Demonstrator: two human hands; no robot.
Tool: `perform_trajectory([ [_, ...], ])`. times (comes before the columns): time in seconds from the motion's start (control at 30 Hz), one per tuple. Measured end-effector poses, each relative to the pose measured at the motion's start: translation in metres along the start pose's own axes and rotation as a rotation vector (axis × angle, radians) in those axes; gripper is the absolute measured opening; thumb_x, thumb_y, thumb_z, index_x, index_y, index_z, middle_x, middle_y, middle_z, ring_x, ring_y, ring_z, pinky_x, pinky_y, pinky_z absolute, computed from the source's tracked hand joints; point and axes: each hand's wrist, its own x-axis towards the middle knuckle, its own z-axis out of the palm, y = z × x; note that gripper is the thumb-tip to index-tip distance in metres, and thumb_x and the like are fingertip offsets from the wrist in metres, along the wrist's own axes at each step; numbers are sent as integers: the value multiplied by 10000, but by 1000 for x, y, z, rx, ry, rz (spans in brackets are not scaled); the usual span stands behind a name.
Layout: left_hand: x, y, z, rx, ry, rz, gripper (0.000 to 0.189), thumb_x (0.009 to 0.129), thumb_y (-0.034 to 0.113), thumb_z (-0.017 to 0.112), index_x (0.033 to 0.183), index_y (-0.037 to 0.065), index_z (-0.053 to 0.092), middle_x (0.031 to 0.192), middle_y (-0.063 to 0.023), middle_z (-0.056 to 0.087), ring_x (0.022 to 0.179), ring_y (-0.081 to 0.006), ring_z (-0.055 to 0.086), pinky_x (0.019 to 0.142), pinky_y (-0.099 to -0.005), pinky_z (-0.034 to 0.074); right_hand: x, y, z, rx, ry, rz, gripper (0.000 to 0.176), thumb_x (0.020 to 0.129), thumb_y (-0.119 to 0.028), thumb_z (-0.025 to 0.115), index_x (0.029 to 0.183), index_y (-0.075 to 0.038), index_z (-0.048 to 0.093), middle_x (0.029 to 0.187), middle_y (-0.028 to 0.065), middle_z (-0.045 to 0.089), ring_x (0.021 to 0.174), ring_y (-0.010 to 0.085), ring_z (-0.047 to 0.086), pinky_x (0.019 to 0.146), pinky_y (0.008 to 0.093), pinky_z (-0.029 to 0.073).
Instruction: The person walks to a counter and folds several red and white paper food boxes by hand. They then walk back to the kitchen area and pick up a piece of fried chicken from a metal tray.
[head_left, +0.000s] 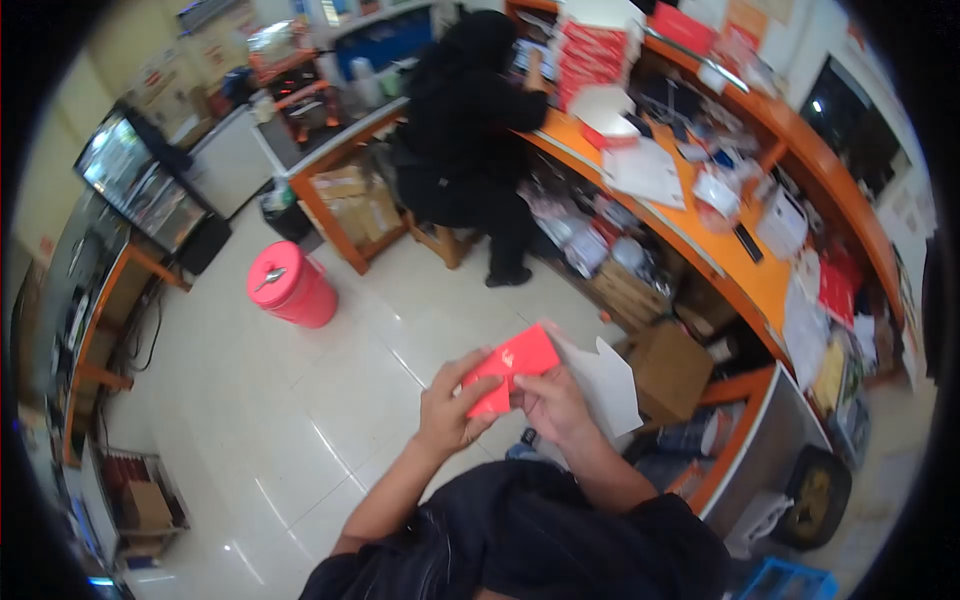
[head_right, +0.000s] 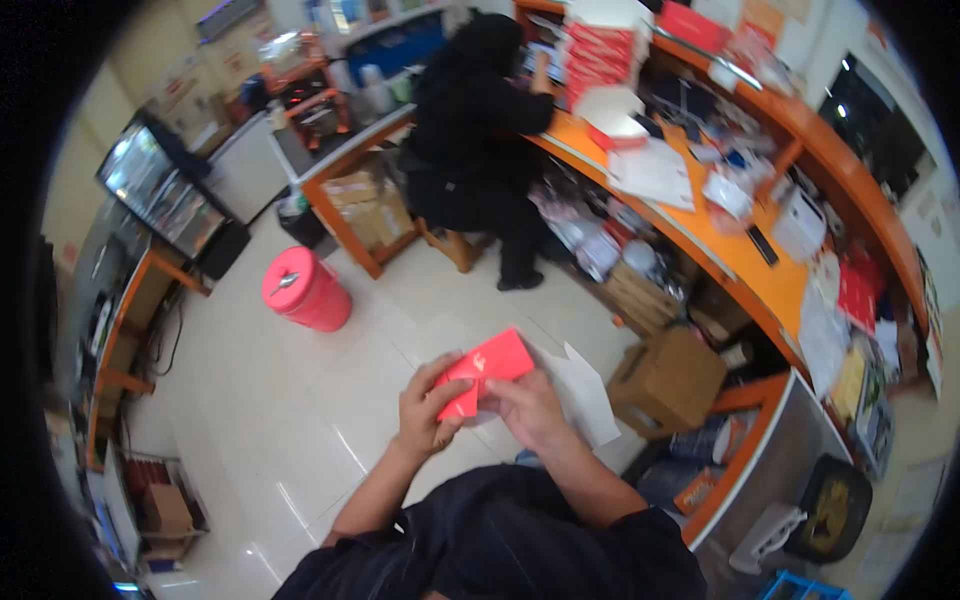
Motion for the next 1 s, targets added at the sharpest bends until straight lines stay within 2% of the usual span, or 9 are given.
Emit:
perform_trajectory([
  [0.3,102,17,115,-17,-121,235,377,685,220,769,1034,104,689,1172,-166,587,954,-333,602,773,-378,519,-8,-97,-61,-46,146,-246,307,859,26,567,1164,-13,559,1117,97,612,1025,206,605,883,351,508],
  [0.5,136,10,134,-275,-251,24,430,705,175,757,1114,74,670,1214,-189,569,1038,-329,577,857,-353,473,5,-110,-87,-342,183,-367,399,820,51,620,1204,-1,524,1142,92,595,1050,176,588,890,308,496],
  [0.57,140,-14,143,-645,-353,-109,407,749,142,742,1143,86,659,1215,-181,574,1052,-305,570,870,-351,462,17,-118,-90,-378,190,-402,420,811,51,633,1212,3,517,1125,92,603,1042,170,591,891,308,496],
  [0.67,149,-44,151,-826,-428,-356,350,795,74,710,1141,71,656,1168,-172,605,1049,-235,586,880,-320,462,42,-124,-98,-452,263,-375,489,792,64,653,1249,2,491,1077,89,623,992,182,614,880,316,506],
  [0.7,155,-57,152,-920,-456,-507,323,800,59,705,1120,63,666,1138,-164,624,1030,-211,597,874,-305,468,55,-127,-100,-552,287,-318,457,763,40,699,1179,-8,517,1018,73,627,904,160,619,787,292,516],
  [0.8,176,-96,152,-907,-371,-589,300,788,73,722,1085,49,679,1076,-152,654,959,-172,620,831,-266,487,97,-127,-101,-713,364,-332,328,771,-33,725,1045,-32,544,857,36,601,720,120,588,596,248,501],
  [0.87,197,-124,145,-787,-318,-462,297,775,77,730,1067,51,686,1063,-150,660,927,-176,634,799,-263,499,126,-138,-90,-780,403,-412,237,808,-83,705,981,-45,547,756,15,571,624,100,551,499,228,476],
  [0.93,216,-147,138,-663,-260,-354,293,762,81,739,1050,53,693,1051,-147,665,895,-179,648,767,-261,510,141,-157,-76,113,258,-336,194,889,-246,613,845,-86,513,663,-15,481,519,66,436,381,201,338],
  [1.0,234,-166,130,-464,-266,-47,304,730,90,754,1028,62,700,1054,-139,667,858,-207,663,720,-275,522,163,-171,-78,143,344,-256,203,909,-268,572,863,-79,512,644,-13,457,491,68,405,359,191,325],
])
